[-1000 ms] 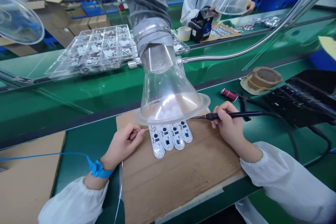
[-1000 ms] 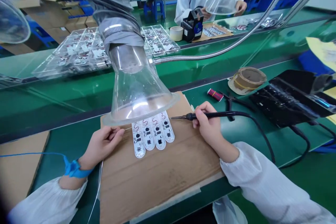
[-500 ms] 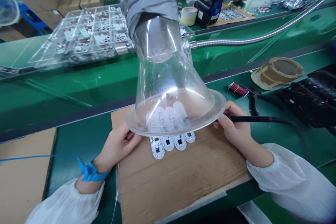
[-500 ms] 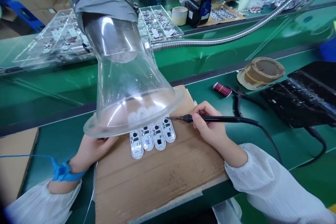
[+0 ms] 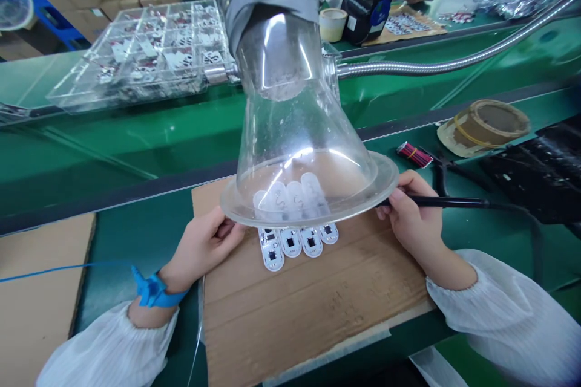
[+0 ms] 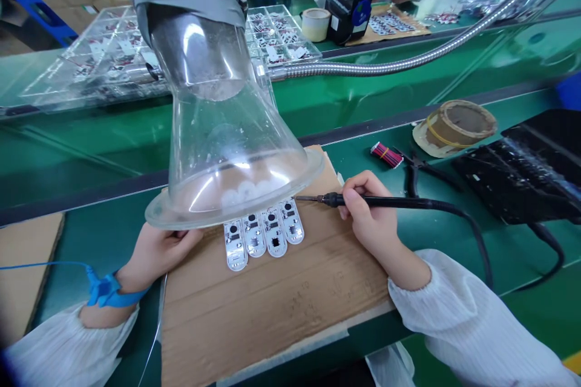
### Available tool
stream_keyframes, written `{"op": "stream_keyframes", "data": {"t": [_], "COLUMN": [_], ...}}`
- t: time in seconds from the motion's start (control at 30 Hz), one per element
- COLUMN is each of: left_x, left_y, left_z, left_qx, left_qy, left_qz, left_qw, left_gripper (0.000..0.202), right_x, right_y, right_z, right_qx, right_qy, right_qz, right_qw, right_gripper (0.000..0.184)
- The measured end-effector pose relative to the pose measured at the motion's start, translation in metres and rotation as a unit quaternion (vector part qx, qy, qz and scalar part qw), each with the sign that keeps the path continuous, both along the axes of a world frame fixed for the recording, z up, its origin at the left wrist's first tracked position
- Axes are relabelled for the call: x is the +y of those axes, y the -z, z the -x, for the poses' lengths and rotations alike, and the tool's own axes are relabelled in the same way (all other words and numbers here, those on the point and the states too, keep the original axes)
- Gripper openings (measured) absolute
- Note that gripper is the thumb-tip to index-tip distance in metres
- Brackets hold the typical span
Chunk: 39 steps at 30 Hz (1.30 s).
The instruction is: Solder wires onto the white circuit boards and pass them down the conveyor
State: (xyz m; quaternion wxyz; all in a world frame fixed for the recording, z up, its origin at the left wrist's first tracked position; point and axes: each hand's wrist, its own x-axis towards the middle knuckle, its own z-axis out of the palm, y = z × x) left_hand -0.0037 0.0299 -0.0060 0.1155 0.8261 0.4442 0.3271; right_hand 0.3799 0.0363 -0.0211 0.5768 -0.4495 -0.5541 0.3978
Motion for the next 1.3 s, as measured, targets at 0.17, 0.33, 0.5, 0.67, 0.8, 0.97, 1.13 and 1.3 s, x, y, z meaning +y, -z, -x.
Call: {"op": "stream_keyframes", "data": {"t": [0.17, 0.33, 0.5, 0.67, 0.8, 0.97, 1.13, 1.3], "left_x": [-0.001, 0.000, 0.001, 0.002, 0.000, 0.000, 0.000, 0.001], "left_y": [-0.002, -0.001, -0.003, -0.005, -0.007, -0.010, -0.011, -0.011], "left_z": [-0.001, 0.000, -0.002, -0.006, -0.005, -0.005, -0.004, -0.005], "left_qx": [-0.007, 0.008, 0.013, 0.003, -0.025, -0.081, -0.091, -0.077], "left_qy": [-0.011, -0.005, 0.000, 0.023, 0.001, -0.005, 0.003, 0.006], "left_qz": [-0.024, -0.017, 0.003, 0.012, 0.000, -0.027, -0.039, -0.034], "left_qw": [1.000, 1.000, 1.000, 1.000, 1.000, 0.996, 0.995, 0.996], "left_gripper": [0.036, 0.031, 0.028, 0.034, 0.032, 0.027, 0.028, 0.031], "right_x": [-0.002, -0.002, -0.001, 0.000, -0.001, -0.007, -0.012, -0.010], "right_y": [-0.004, -0.002, -0.002, -0.005, -0.006, -0.008, -0.006, -0.006], "right_z": [0.004, 0.000, 0.000, 0.003, 0.003, 0.008, 0.014, 0.015], "right_qx": [-0.067, -0.120, -0.165, -0.179, -0.138, -0.015, -0.066, -0.110], "right_qy": [-0.030, -0.048, -0.043, -0.031, -0.028, -0.011, -0.056, -0.064], "right_qz": [-0.015, -0.028, -0.046, -0.033, -0.004, 0.015, 0.015, 0.005], "right_qw": [0.997, 0.991, 0.984, 0.983, 0.990, 1.000, 0.996, 0.992], "right_gripper": [0.030, 0.028, 0.029, 0.035, 0.036, 0.029, 0.030, 0.031]}}
